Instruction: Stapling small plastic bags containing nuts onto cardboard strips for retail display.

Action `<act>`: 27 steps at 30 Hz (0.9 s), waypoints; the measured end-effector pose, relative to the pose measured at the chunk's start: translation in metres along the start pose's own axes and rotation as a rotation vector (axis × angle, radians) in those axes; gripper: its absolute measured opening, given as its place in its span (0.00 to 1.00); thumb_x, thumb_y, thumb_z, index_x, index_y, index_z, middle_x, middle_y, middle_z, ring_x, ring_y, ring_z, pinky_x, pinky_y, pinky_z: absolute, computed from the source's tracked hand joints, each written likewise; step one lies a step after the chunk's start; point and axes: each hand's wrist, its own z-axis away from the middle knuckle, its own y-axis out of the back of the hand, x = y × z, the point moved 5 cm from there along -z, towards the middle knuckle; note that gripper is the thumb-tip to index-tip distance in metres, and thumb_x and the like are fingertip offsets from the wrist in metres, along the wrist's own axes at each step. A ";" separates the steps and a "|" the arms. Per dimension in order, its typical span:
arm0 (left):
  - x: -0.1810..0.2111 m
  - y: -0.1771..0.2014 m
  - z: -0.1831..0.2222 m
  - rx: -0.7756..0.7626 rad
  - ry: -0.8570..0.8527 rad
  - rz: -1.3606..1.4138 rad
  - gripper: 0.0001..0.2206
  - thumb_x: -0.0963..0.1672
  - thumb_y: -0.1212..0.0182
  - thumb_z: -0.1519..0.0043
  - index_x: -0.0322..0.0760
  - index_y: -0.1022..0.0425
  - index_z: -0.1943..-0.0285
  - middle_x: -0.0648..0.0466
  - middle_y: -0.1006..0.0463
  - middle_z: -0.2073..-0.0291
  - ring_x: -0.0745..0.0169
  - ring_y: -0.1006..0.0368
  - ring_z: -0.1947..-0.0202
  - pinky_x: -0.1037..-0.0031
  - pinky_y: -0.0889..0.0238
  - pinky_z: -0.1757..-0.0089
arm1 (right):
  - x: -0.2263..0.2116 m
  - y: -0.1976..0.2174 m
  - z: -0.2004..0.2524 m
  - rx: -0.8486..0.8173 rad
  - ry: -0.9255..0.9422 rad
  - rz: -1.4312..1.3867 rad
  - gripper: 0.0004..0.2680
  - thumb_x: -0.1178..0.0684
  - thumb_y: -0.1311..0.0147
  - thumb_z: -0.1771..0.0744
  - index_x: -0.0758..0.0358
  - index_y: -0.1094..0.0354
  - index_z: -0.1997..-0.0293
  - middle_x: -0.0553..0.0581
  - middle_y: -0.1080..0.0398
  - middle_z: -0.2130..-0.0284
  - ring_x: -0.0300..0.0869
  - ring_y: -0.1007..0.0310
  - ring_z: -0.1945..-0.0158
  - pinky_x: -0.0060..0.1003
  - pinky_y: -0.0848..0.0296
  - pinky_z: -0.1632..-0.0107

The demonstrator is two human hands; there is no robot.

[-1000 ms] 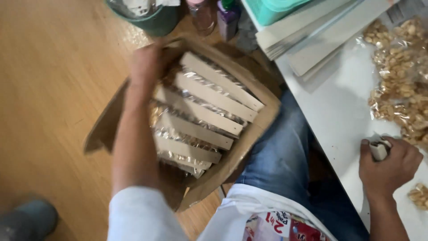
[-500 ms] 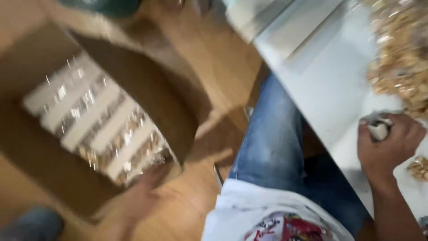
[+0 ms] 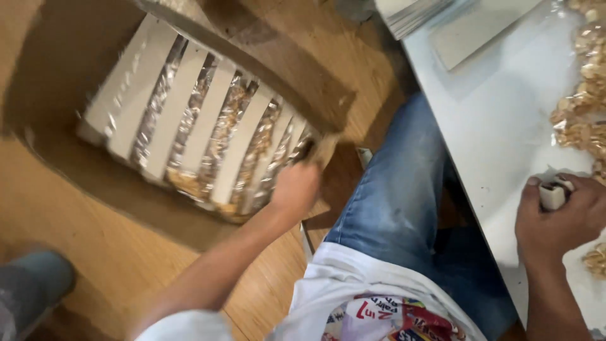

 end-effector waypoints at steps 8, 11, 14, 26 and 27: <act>0.037 0.117 -0.169 0.473 0.307 0.344 0.11 0.48 0.31 0.42 0.36 0.18 0.68 0.41 0.17 0.70 0.38 0.18 0.65 0.55 0.24 0.63 | -0.001 -0.002 0.001 0.005 0.005 -0.103 0.12 0.65 0.25 0.31 0.80 0.27 0.48 0.74 0.26 0.51 0.65 0.24 0.47 0.57 0.26 0.45; 0.056 0.160 -0.147 0.488 0.091 0.902 0.27 0.54 0.60 0.35 0.29 0.37 0.35 0.58 0.31 0.87 0.64 0.28 0.85 0.71 0.27 0.78 | 0.005 -0.001 0.004 0.008 0.008 -0.038 0.12 0.64 0.24 0.31 0.77 0.27 0.47 0.71 0.26 0.50 0.64 0.25 0.46 0.55 0.26 0.44; 0.020 0.188 -0.043 0.169 -0.209 0.841 0.42 0.66 0.72 0.41 0.42 0.46 0.24 0.45 0.39 0.27 0.44 0.35 0.32 0.49 0.41 0.37 | 0.009 0.000 0.002 0.000 -0.017 -0.095 0.12 0.63 0.25 0.31 0.77 0.28 0.49 0.73 0.27 0.49 0.65 0.28 0.45 0.55 0.29 0.41; -0.185 -0.062 0.144 -0.131 0.020 -0.326 0.26 0.49 0.49 0.40 0.70 0.38 0.30 0.52 0.17 0.66 0.43 0.21 0.69 0.51 0.29 0.65 | 0.028 -0.015 0.010 0.048 -0.170 -0.011 0.14 0.43 0.31 0.33 0.61 0.26 0.51 0.62 0.28 0.53 0.58 0.29 0.50 0.52 0.34 0.45; -0.180 -0.070 0.148 -0.116 0.005 -0.353 0.26 0.49 0.49 0.40 0.70 0.38 0.30 0.52 0.17 0.66 0.43 0.21 0.69 0.51 0.29 0.65 | 0.026 -0.019 0.005 0.071 -0.195 -0.006 0.14 0.43 0.31 0.33 0.61 0.26 0.51 0.62 0.28 0.53 0.58 0.29 0.50 0.52 0.34 0.45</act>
